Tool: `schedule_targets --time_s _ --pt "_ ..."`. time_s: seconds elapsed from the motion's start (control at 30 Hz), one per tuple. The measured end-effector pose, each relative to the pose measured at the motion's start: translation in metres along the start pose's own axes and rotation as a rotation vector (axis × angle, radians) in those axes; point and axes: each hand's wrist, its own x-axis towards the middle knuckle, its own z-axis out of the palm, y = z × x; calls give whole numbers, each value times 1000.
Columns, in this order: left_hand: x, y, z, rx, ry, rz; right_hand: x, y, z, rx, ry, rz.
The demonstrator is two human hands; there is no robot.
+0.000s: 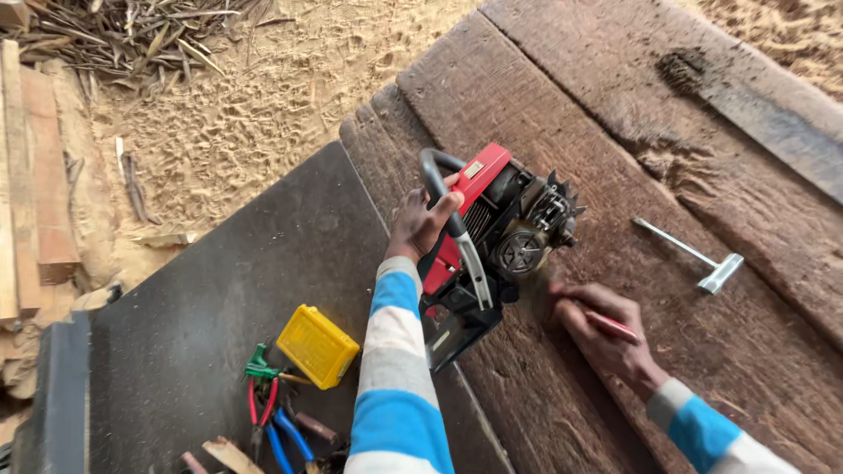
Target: The person cleans a red chainsaw by brushing off sawdust and debris from the engine and body, then uses a T-wrench to loosen and tighten bolts on the chainsaw's side cover.
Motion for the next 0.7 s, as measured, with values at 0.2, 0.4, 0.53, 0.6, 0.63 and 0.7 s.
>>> schedule_targets --time_s 0.2,0.4,0.53,0.6,0.63,0.7 --pt "-2 2 -1 -2 22 -36 30 -5 -22 -798 145 -37" --pt "1 3 2 -75 -15 -17 96 -41 -68 254 373 129" --pt "1 -4 -1 -23 -14 -82 77 -46 -57 16 471 -309" --pt "-1 -7 1 -22 -15 -96 63 -39 -53 240 325 -154" --pt "0 -8 2 -1 -14 -104 60 -36 -55 350 254 -78" --pt "3 -8 6 10 13 -51 59 -33 -68 367 241 32"
